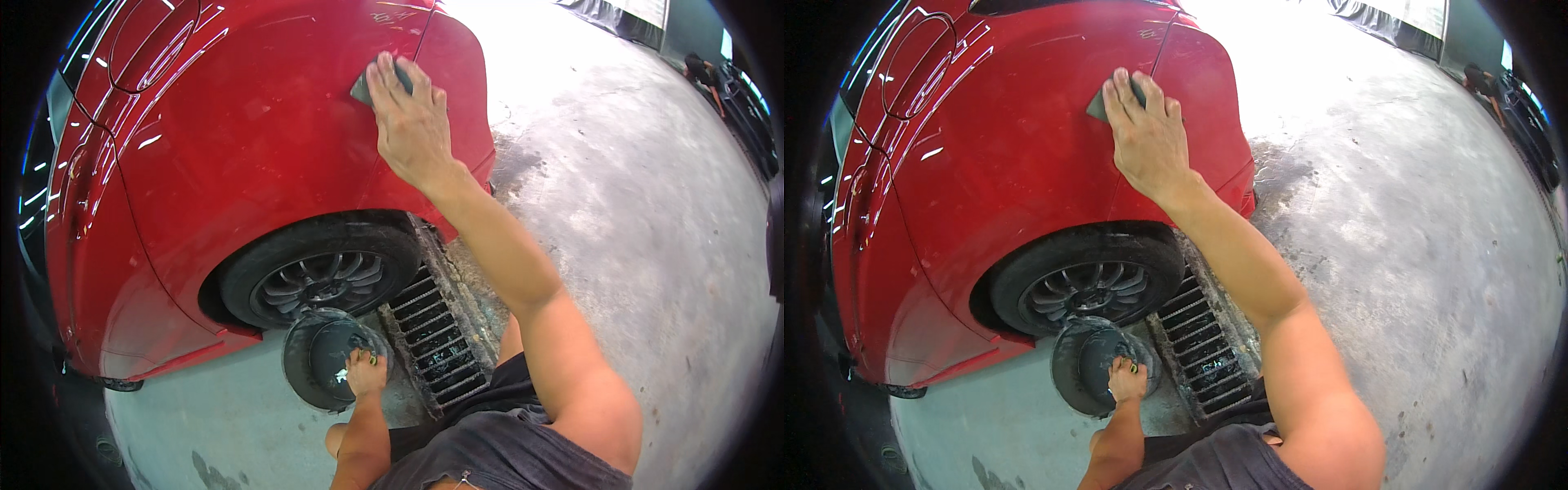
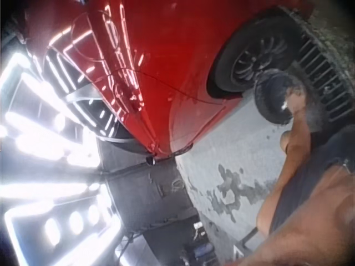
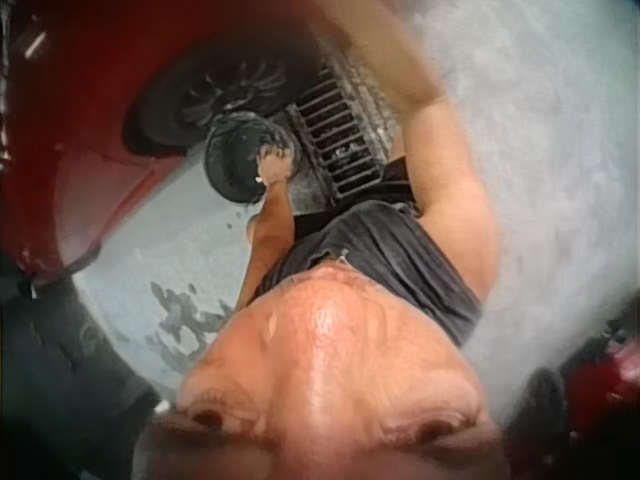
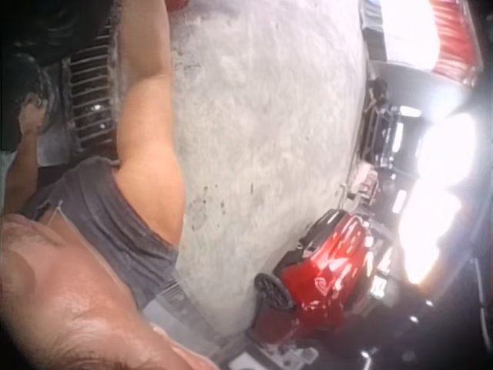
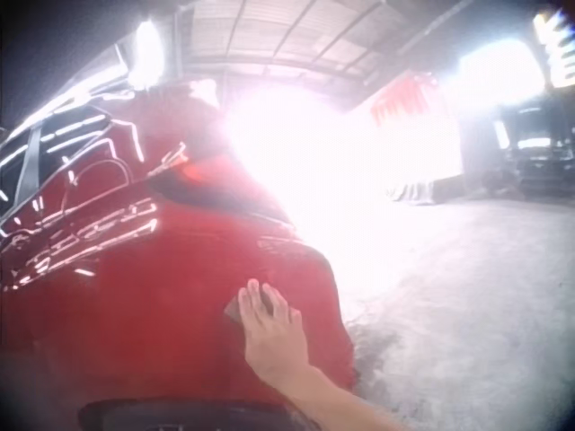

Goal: The person sands the rear quarter panel of a red car using a sanding block and water. They repeatedly dip the sanding block into a bucket of water and wipe the area with a cloth.

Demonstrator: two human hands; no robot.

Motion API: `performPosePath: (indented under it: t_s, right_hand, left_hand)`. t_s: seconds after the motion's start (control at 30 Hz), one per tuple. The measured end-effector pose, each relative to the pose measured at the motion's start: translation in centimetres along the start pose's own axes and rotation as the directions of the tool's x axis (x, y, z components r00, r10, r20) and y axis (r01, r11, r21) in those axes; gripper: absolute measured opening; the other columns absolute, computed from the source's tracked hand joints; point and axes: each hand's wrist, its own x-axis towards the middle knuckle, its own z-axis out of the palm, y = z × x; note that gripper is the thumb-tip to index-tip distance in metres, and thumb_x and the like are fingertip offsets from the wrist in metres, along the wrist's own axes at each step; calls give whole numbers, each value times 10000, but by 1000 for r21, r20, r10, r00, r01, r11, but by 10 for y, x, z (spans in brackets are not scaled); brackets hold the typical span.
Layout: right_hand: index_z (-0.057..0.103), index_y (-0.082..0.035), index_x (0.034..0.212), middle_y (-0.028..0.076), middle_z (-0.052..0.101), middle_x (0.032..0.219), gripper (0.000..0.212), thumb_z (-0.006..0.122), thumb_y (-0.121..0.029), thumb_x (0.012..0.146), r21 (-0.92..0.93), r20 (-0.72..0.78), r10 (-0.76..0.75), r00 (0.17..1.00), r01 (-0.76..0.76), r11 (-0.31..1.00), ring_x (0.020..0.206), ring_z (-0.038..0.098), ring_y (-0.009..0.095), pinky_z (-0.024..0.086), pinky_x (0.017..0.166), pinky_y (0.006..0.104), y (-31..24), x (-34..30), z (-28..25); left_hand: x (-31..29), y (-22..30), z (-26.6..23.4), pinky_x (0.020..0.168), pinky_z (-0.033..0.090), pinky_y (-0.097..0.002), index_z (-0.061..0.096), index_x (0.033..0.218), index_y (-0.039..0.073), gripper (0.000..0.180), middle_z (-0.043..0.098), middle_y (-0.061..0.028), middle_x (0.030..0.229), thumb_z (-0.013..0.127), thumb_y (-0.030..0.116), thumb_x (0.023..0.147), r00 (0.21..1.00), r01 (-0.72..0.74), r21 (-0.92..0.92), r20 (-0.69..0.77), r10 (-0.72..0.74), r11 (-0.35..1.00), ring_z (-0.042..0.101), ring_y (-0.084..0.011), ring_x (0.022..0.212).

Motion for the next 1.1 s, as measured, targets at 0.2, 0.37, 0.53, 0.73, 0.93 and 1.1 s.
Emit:
performPosePath:
  t_s: [0.2, 0.37, 0.53, 0.73, 0.93, 1.1]
  right_hand:
    - [594, -9, 1482, 139, 603, 1554, 535, 606, -87, 953, -47, -99, -46, 994, 41, 998, 1437, 491, 359, 463, 1020, 482, 7, 16, 0]
    - [601, -10, 1480, 142, 597, 1563, 538, 617, -92, 949, -53, -47, -71, 996, 68, 996, 1444, 479, 354, 462, 1019, 478, 6, 4, 0]
    - [605, -10, 1473, 135, 596, 1561, 535, 615, -101, 946, -38, -81, -64, 995, 61, 997, 1422, 490, 349, 460, 1014, 480, 3, 6, 3]
    - [602, -11, 1477, 128, 591, 1568, 530, 609, -116, 958, -33, -70, -79, 994, 77, 996, 1431, 486, 349, 458, 1003, 482, 0, 16, 1]
    - [615, -17, 1464, 123, 588, 1569, 527, 618, -107, 944, -20, -72, -123, 990, 122, 992, 1440, 482, 349, 459, 994, 486, 2, 7, 3]
    - [609, -28, 1478, 117, 576, 1588, 518, 606, -91, 964, -26, -24, -96, 995, 95, 995, 1446, 477, 339, 453, 1016, 489, -4, 0, -1]
  left_hand:
    - [0, -1, 5, 990, 579, -515, 808, 1121, 57, 408, 653, -149, 1400, 633, 370, 928, 1000, -16, 7, -19, 16, 1000, 624, -410, 1232]
    - [-2, -1, -1, 1006, 571, -525, 799, 1125, 35, 416, 653, -146, 1410, 626, 354, 921, 999, 8, 19, 41, -8, 1000, 611, -411, 1257]
    - [-1, -2, 8, 999, 575, -513, 810, 1104, 40, 403, 659, -154, 1392, 641, 361, 929, 1000, -20, 11, -18, 20, 1000, 621, -419, 1225]
    - [1, -4, 5, 1001, 576, -513, 806, 1106, 43, 396, 655, -147, 1401, 645, 357, 927, 1000, -15, 0, -9, 15, 1000, 616, -416, 1236]
    - [5, 2, 4, 1003, 578, -514, 804, 1137, 49, 412, 651, -143, 1409, 643, 363, 926, 1000, -8, 12, 2, 8, 1000, 611, -413, 1246]
    - [1, -2, 0, 1009, 577, -510, 805, 1146, 53, 415, 650, -144, 1409, 642, 367, 928, 1000, 4, 23, 17, -4, 1000, 611, -410, 1248]
